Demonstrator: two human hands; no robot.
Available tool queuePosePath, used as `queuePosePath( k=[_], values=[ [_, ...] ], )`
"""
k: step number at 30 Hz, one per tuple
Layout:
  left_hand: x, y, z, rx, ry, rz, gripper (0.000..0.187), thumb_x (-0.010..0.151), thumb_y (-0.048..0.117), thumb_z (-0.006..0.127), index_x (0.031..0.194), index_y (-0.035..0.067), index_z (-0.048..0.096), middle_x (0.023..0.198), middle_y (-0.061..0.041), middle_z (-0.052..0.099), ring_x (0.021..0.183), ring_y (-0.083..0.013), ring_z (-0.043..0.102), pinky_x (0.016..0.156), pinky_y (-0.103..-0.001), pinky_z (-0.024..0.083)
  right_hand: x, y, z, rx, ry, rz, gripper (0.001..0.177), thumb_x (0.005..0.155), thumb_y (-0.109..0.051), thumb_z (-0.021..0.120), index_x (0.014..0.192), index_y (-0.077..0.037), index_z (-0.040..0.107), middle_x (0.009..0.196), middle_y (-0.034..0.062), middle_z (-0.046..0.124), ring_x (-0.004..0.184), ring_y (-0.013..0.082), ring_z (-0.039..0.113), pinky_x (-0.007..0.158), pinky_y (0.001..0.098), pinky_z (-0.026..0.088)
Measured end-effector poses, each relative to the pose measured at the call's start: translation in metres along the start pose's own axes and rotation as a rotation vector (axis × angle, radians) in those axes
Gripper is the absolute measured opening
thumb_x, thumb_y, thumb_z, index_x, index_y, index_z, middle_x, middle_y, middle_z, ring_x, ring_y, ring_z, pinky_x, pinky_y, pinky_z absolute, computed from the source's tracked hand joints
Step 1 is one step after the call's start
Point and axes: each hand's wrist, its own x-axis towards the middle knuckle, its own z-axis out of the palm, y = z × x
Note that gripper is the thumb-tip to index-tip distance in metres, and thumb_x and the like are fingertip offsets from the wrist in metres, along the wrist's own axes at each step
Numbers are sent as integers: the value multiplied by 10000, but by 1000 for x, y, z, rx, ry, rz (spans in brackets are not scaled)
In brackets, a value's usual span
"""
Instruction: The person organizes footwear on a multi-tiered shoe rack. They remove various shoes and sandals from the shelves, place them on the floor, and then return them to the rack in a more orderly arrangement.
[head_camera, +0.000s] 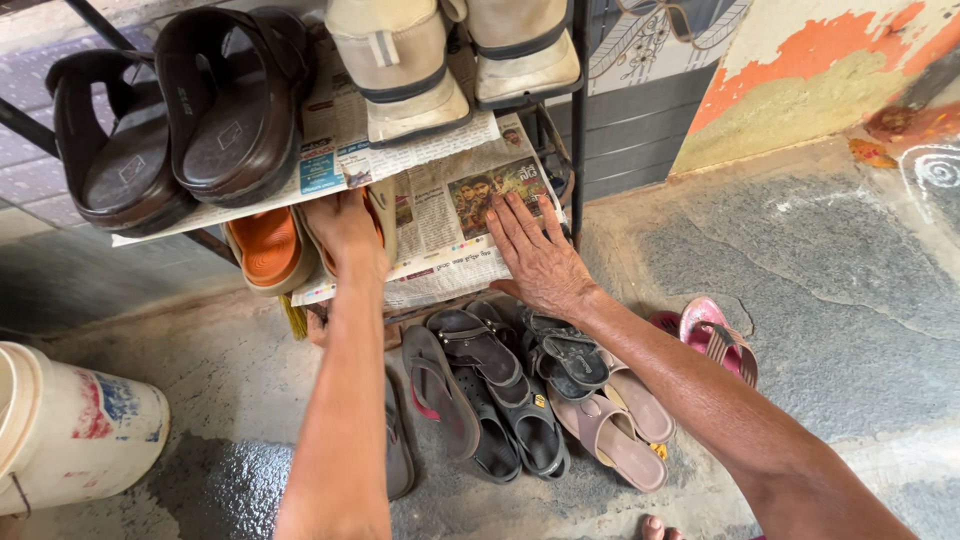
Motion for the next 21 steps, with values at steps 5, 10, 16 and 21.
queuePosePath(
  k=[5, 10, 16, 21],
  values=[
    [-84, 54, 4, 523, 142, 460, 725, 1145, 247, 491, 1580, 94, -68, 1586, -94, 344, 1505, -281, 374, 1328, -529, 247, -1, -1, 1, -54, -35, -5, 1043, 844, -624, 689, 1554, 48, 329, 1624, 248, 300, 1536, 382, 221, 1233, 614, 132],
    [-78, 101, 26, 1317, -88, 911, 693, 1029, 255, 655, 1587, 165, 254, 1569, -110, 446, 1537, -268, 334, 1289, -506, 172, 1, -2, -3, -43, -40, 12, 1051, 836, -623, 677, 1570, 37, 316, 1638, 225, 297, 1545, 362, 204, 1239, 605, 133],
    [-57, 126, 23, 1720, -540, 975, 752, 1044, 200, 644, 1626, -77, 256, 1664, -238, 338, 1567, -354, 294, 1298, -553, 127, -1, -5, -1, -116, -77, 2, 1062, 844, -649, 681, 1552, 64, 339, 1621, 269, 304, 1539, 388, 214, 1228, 617, 141],
    [-54, 125, 15, 1769, -609, 1022, 692, 1083, 89, 567, 1651, -93, 215, 1721, -264, 221, 1608, -395, 229, 1341, -499, 169, -6, -15, -1, -135, -91, 30, 1044, 840, -618, 706, 1566, 47, 361, 1647, 263, 309, 1561, 382, 214, 1246, 608, 146]
  ],
)
